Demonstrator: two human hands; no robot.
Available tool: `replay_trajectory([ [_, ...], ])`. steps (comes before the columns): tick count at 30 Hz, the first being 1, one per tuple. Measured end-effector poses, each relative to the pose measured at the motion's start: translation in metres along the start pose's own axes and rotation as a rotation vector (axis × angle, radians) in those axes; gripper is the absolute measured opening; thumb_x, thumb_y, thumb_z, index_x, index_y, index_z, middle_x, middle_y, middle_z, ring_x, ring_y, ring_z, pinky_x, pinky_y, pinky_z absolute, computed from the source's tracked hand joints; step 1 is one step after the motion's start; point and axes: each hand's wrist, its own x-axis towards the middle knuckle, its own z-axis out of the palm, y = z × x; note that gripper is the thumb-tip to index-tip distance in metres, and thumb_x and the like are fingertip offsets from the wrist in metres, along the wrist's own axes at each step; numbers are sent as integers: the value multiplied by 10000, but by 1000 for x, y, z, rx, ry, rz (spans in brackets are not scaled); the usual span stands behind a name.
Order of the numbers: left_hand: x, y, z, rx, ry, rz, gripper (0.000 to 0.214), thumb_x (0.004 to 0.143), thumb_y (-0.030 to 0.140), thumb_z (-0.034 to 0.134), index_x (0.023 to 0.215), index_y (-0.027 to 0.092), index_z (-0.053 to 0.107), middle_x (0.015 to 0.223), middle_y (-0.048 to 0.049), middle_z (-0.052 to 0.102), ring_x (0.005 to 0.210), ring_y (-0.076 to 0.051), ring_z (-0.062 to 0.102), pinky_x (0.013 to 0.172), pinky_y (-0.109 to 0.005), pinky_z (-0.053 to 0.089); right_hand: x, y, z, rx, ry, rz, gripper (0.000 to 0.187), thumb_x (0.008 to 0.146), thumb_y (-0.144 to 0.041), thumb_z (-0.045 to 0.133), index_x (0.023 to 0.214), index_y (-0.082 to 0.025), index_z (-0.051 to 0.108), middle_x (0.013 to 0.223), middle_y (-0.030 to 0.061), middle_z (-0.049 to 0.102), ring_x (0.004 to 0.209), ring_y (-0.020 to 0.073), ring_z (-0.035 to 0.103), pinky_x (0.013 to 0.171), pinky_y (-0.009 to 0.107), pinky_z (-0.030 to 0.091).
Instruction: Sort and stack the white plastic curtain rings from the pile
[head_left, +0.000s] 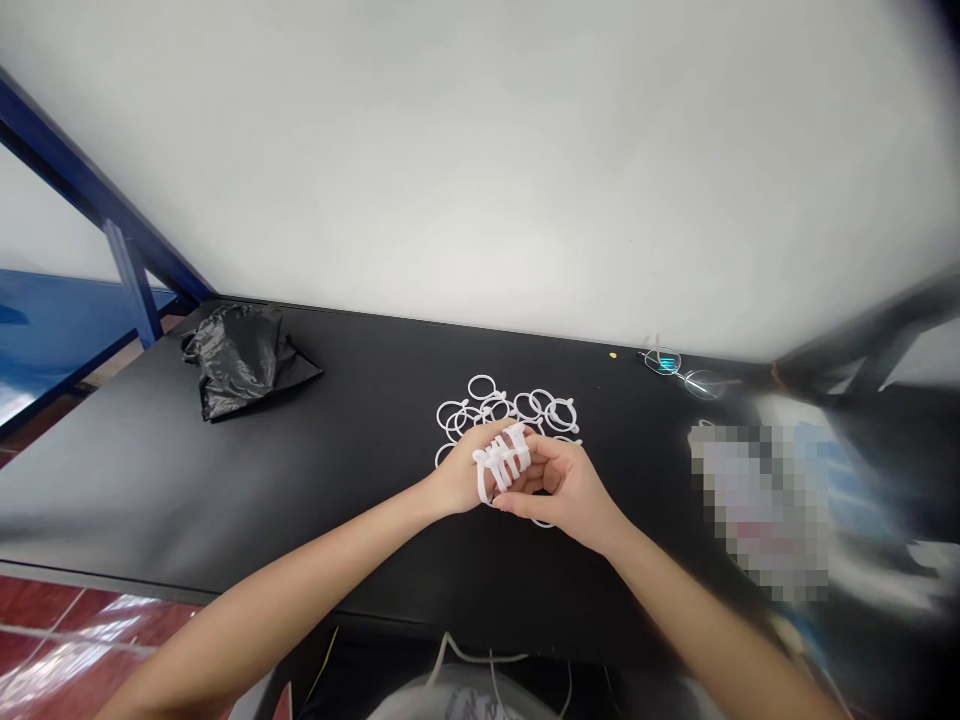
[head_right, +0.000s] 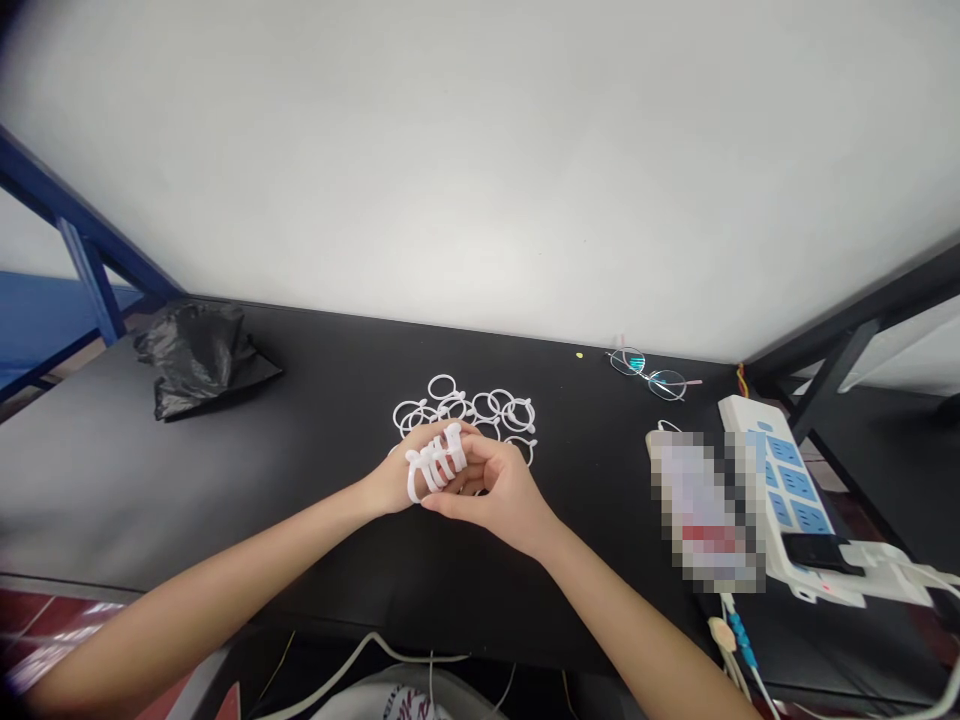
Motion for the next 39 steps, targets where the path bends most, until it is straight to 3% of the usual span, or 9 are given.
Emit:
replay_trajectory([
  [4, -3, 4, 2, 100, 26, 38, 216, 766, 190, 648, 972, 131, 627, 856, -32, 648, 765, -163, 606, 678, -270, 479, -2, 1, 3, -44, 52, 10, 254, 658, -232, 845, 862, -165, 709, 799, 26, 736, 678, 153, 700, 675, 289, 593],
  [8, -6, 8, 2, 167, 4, -2, 216, 761, 181, 630, 974, 146, 617, 711, 2, 637, 612, -138, 599, 556, -231, 448, -1, 1, 2, 22, 48, 69, 213, 665, -277, 842, 805, -162, 730, 707, 21, 731, 602, 162, 709, 543, 249, 572],
  [12, -7, 8, -1, 288, -64, 92, 284, 745, 150, 606, 1029, 150, 616, 687, 3, 673, 633, -155, 647, 598, -231, 470, 0, 2, 1, 52, 41, 113, 229, 702, -351, 813, 714, -135, 736, 678, 53, 740, 502, 152, 690, 434, 217, 520],
  [16, -6, 8, -4, 334, -122, 108, 333, 763, 200, 606, 1091, 146, 601, 767, -21, 700, 687, -172, 661, 631, -245, 485, 0, -2, -3, 93, -58, 146, 296, 766, -405, 756, 718, -113, 743, 737, 95, 761, 545, 165, 719, 431, 198, 519],
  [23, -6, 10, -7, 420, -195, 121, 403, 848, 299, 582, 1229, 171, 552, 868, -32, 705, 719, -158, 638, 651, -243, 475, 1, -6, -14, 192, -264, 199, 231, 847, -339, 695, 887, -120, 753, 883, 108, 771, 772, 207, 765, 527, 201, 578],
  [28, -6, 6, -9, 583, -249, 165, 494, 802, 156, 558, 1292, 202, 513, 648, 50, 641, 523, -97, 557, 561, -196, 422, 0, -1, -10, 193, -206, 293, 358, 872, -431, 644, 796, -96, 748, 820, 124, 768, 653, 199, 758, 438, 175, 521],
  [32, -6, 4, -11, 568, -247, 184, 381, 790, 147, 561, 1169, 187, 555, 605, 57, 618, 491, -90, 540, 512, -177, 395, 0, -1, -5, 145, -114, 250, 404, 861, -477, 634, 740, -103, 726, 733, 99, 749, 566, 165, 730, 425, 172, 495],
  [36, -5, 2, -12, 619, -155, 154, 335, 760, 133, 563, 1089, 199, 563, 641, 48, 627, 533, -109, 562, 524, -192, 395, -2, -1, -1, 58, -162, 162, 256, 685, -316, 829, 821, -136, 708, 802, 50, 737, 654, 146, 704, 548, 221, 548],
  [39, -5, 4, -11, 654, -80, 109, 297, 746, 115, 539, 1028, 204, 560, 660, 46, 621, 564, -114, 556, 534, -199, 389, -3, 3, 8, -43, -51, 82, 280, 630, -227, 860, 838, -158, 686, 793, 15, 713, 672, 133, 667, 597, 239, 548],
])
